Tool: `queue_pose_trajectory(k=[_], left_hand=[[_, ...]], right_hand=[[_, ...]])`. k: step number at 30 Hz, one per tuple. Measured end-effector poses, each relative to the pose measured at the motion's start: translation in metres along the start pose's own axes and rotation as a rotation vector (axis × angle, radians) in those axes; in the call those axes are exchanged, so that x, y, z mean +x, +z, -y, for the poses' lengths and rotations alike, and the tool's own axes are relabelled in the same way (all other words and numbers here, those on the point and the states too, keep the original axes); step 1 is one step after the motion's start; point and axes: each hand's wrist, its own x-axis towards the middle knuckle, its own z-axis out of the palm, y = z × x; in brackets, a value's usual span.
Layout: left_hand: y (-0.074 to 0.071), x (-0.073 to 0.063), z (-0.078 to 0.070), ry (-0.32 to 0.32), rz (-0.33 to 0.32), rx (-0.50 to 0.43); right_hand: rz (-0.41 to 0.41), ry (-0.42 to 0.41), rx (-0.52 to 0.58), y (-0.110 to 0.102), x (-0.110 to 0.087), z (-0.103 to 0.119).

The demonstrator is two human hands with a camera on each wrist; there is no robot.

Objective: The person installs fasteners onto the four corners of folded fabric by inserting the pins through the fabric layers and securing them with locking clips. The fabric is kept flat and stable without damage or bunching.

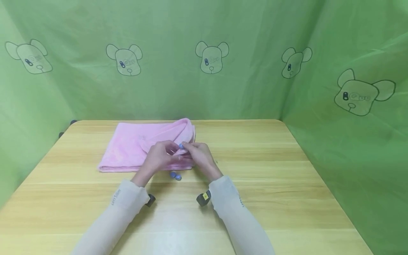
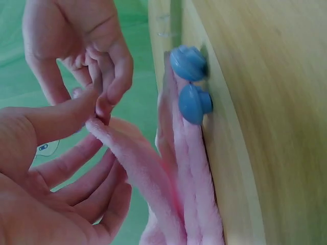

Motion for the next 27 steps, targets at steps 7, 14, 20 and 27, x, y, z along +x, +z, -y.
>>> queue_pose_trajectory(k=[7, 14, 20, 27], left_hand=[[0.004, -0.003, 0.001, 0.076, -0.060, 0.052], [-0.001, 0.001, 0.007, 0.124, -0.103, 0.061], [-0.031, 0.008, 0.019, 0.032, -0.157, -0.031], [-0.065, 0.012, 0.049, -0.150, -0.207, -0.088]], right_hand=[[0.026, 0.011, -0.003, -0.001, -0.002, 0.000], [0.038, 0.011, -0.063, -0.001, 0.000, 0.001], [0.015, 0.013, -0.091, -0.002, -0.002, 0.007], [0.024, -0.003, -0.108, -0.003, -0.002, 0.007]])
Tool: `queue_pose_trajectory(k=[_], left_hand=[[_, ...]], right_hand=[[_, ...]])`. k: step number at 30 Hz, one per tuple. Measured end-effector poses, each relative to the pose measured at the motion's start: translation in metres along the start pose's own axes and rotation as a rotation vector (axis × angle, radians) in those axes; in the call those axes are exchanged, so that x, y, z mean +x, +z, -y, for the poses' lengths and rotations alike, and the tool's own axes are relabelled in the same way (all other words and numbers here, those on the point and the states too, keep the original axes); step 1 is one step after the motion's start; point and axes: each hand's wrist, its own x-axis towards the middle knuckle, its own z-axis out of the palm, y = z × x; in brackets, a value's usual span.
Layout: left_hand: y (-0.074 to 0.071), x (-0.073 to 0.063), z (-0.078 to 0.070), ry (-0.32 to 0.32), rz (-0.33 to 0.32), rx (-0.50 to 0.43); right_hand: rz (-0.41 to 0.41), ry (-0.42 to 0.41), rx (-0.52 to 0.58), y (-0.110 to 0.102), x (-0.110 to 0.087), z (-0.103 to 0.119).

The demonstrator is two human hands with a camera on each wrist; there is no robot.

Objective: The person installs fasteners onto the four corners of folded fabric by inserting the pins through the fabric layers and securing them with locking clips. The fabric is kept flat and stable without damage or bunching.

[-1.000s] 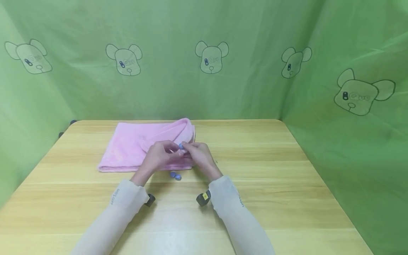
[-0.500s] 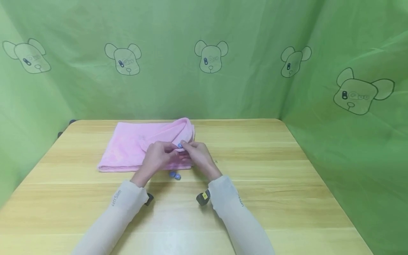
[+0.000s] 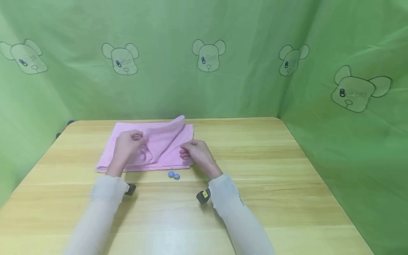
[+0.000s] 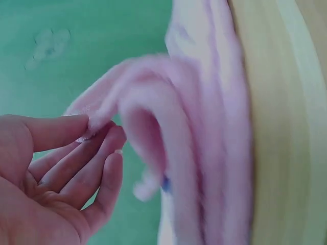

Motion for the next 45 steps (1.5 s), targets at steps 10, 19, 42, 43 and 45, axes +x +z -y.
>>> queue_pose_trajectory(k=[10, 19, 42, 43, 45], left_hand=[[-0.010, 0.008, 0.032, -0.166, 0.052, 0.018], [-0.011, 0.009, 0.032, -0.164, 0.004, 0.022], [0.060, -0.030, -0.031, 0.161, 0.420, 0.353], [0.061, -0.030, -0.030, 0.169, 0.433, 0.376], [0.062, -0.031, -0.030, 0.181, 0.455, 0.410]], right_hand=[[-0.001, -0.013, -0.011, 0.000, 0.000, 0.002], [-0.011, -0.014, -0.023, 0.000, -0.001, 0.003], [0.149, -0.032, -0.806, -0.011, -0.005, 0.002], [0.167, -0.029, -0.827, -0.011, -0.005, 0.002], [0.191, -0.015, -0.832, -0.011, -0.006, 0.002]])
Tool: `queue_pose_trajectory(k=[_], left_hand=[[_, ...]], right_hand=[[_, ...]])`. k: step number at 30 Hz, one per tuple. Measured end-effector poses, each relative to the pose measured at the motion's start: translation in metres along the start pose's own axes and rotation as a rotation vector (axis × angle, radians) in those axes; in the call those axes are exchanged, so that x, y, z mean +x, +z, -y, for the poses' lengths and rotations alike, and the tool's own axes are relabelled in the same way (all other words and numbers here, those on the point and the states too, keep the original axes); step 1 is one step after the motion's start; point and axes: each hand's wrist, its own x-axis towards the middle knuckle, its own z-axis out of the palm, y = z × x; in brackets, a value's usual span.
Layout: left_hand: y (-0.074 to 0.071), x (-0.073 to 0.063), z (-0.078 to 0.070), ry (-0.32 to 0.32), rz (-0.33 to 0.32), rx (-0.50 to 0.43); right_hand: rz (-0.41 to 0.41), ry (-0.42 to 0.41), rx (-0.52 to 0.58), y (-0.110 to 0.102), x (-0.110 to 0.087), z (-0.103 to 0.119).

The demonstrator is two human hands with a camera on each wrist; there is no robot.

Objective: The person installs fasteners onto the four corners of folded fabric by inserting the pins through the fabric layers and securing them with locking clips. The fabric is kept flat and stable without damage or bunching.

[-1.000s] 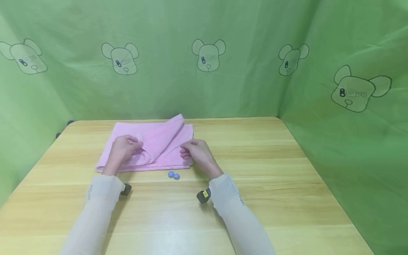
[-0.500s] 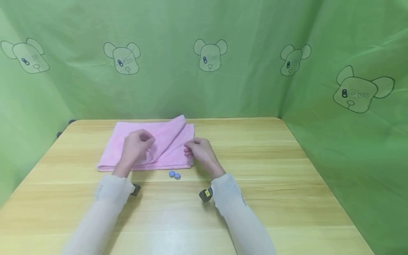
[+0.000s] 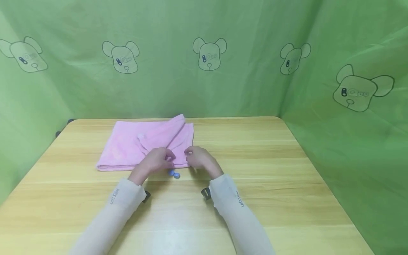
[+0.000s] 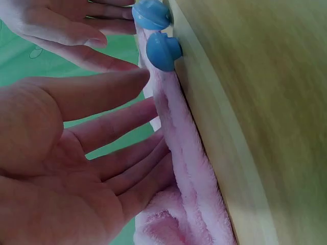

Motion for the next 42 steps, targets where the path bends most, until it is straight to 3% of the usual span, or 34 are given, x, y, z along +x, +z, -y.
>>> queue_pose_trajectory(k=[4, 9, 19, 22, 28, 37, 42], left_hand=[[0.000, -0.001, 0.001, 0.006, 0.011, 0.003], [0.000, -0.001, 0.001, 0.005, 0.008, -0.002], [0.000, -0.002, -0.003, -0.035, 0.015, -0.045], [0.001, -0.002, -0.004, -0.018, -0.017, -0.059], [0.005, -0.001, -0.005, 0.052, -0.138, -0.110], [0.011, 0.002, -0.009, 0.111, -0.198, -0.127], [0.011, 0.004, -0.005, 0.124, -0.255, -0.153]], right_hand=[[0.011, -0.010, 0.027, 0.000, 0.000, 0.001], [-0.012, 0.012, 0.141, 0.002, 0.002, 0.002], [-0.285, 0.015, 0.135, 0.010, 0.006, 0.003], [-0.327, 0.004, 0.157, 0.007, 0.005, 0.003], [-0.281, -0.026, 0.165, 0.002, 0.004, 0.004], [-0.251, -0.036, 0.142, 0.002, 0.004, 0.005], [-0.240, -0.043, 0.183, -0.003, 0.001, 0.006]])
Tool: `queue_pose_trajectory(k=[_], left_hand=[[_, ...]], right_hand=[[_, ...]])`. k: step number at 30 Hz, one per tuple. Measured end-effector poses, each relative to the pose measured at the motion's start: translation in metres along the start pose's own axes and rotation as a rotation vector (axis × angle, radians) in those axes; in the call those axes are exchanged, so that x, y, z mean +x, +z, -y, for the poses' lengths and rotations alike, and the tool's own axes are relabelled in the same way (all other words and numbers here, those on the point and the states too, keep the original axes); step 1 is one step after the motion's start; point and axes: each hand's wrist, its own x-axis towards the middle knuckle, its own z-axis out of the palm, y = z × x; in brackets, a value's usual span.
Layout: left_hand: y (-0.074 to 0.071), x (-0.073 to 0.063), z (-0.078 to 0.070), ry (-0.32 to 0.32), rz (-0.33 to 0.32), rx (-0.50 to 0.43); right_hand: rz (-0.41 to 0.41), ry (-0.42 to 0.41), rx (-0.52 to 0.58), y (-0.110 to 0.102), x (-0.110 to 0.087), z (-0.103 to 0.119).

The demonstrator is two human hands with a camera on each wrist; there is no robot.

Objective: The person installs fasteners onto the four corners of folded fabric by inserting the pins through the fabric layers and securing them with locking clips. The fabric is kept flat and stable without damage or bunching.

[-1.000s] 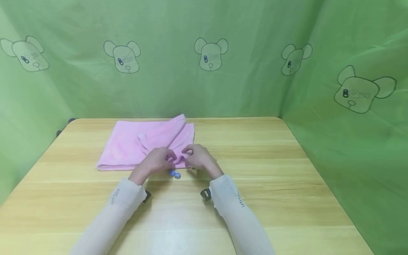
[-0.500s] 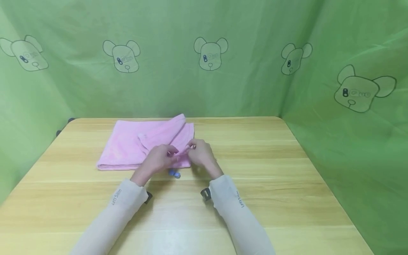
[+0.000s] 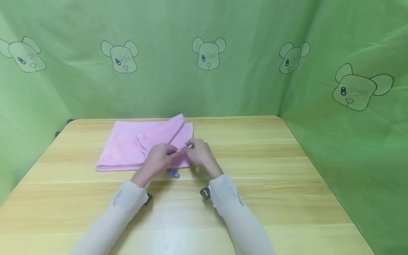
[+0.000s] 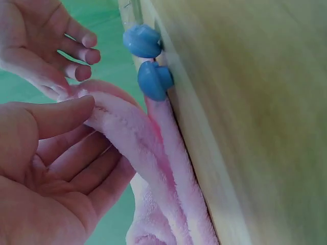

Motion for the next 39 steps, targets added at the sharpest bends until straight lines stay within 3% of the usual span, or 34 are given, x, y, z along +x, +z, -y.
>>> queue_pose_trajectory(k=[5, 10, 22, 29, 39], left_hand=[[-0.005, 0.003, 0.004, -0.053, -0.057, -0.051], [-0.013, 0.004, 0.006, -0.117, -0.074, -0.099], [-0.021, 0.005, 0.010, -0.195, -0.093, -0.156], [-0.020, 0.005, 0.012, -0.189, -0.123, -0.166], [-0.019, 0.005, 0.014, -0.204, -0.121, -0.169]], right_hand=[[-0.070, 0.013, 0.047, -0.015, -0.002, -0.001], [-0.115, 0.056, -0.002, -0.029, -0.002, -0.010], [-0.019, 0.176, -0.266, -0.050, -0.005, -0.031], [0.044, 0.226, -0.343, -0.044, -0.004, -0.039], [0.049, 0.229, -0.446, -0.035, 0.000, -0.043]])
